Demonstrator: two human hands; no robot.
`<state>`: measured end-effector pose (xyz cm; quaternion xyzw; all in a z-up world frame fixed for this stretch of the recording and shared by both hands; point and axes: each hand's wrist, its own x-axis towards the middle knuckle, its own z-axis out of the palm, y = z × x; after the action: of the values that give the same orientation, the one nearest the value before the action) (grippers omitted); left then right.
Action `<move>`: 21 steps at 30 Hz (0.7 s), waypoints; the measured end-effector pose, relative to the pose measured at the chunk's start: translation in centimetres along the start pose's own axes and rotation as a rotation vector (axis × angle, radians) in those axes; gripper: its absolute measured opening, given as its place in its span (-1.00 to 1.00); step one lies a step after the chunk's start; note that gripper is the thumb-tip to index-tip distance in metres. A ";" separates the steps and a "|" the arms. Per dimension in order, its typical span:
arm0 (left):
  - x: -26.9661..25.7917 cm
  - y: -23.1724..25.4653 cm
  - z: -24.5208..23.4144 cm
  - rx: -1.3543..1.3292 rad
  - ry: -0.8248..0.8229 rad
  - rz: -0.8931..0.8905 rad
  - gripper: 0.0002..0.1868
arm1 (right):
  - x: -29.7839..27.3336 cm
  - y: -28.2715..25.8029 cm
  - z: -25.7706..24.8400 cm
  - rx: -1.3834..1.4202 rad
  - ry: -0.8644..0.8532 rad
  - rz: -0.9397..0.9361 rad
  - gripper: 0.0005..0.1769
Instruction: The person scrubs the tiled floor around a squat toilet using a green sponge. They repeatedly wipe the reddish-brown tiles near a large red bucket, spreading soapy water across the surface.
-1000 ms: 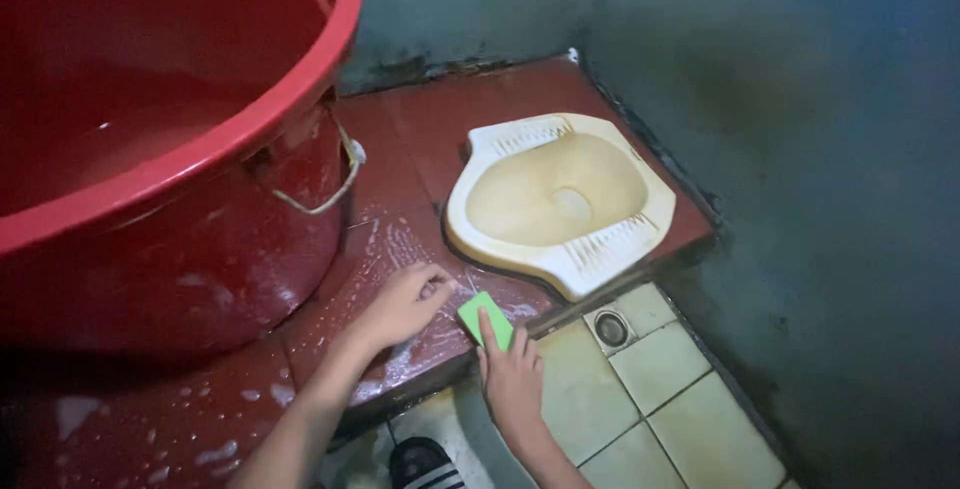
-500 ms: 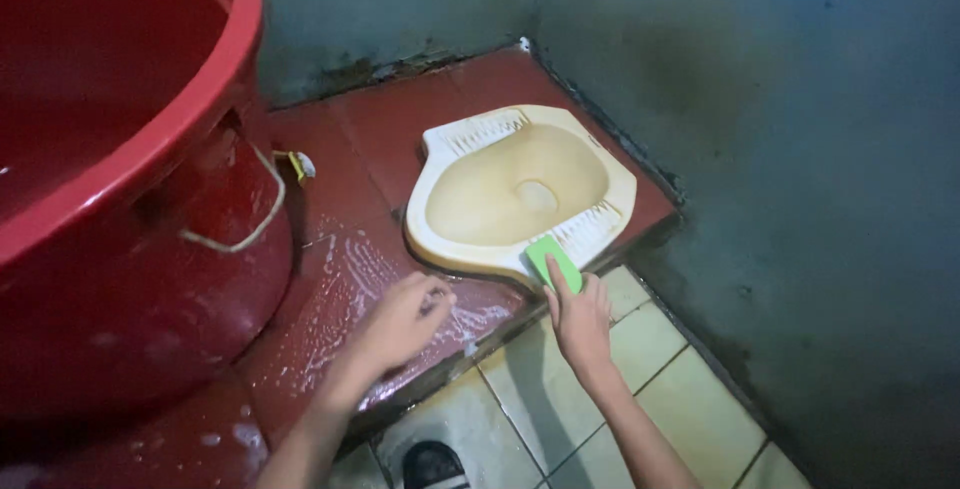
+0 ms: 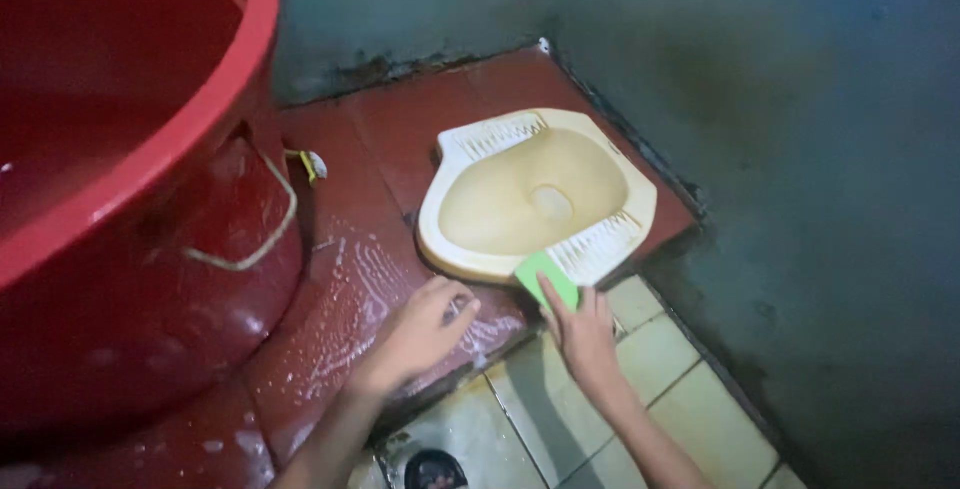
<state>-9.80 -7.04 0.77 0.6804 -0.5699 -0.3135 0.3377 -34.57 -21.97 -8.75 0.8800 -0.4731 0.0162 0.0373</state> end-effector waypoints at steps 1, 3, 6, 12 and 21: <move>0.0 0.1 0.2 -0.003 0.000 0.000 -0.70 | 1.5 1.5 1.3 -0.002 -0.001 -0.001 -0.40; -0.1 0.4 0.8 0.021 0.011 -0.036 -0.70 | 4.3 4.8 3.6 0.021 0.209 0.097 -0.52; 0.8 -0.2 1.7 -0.008 0.046 0.039 -0.72 | 5.5 6.0 0.3 0.146 0.109 0.288 -0.47; 1.2 -0.8 2.8 -0.038 0.086 0.084 -0.74 | 0.6 0.4 -1.2 0.122 -0.020 0.005 -0.45; 2.4 -1.5 6.4 -0.046 0.238 0.142 -0.79 | 3.4 5.2 -1.3 0.126 0.104 0.194 -0.46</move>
<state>-13.80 -9.89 -4.24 0.6629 -0.5650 -0.2188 0.4398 -37.05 -27.54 -6.97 0.8287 -0.5516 0.0950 0.0046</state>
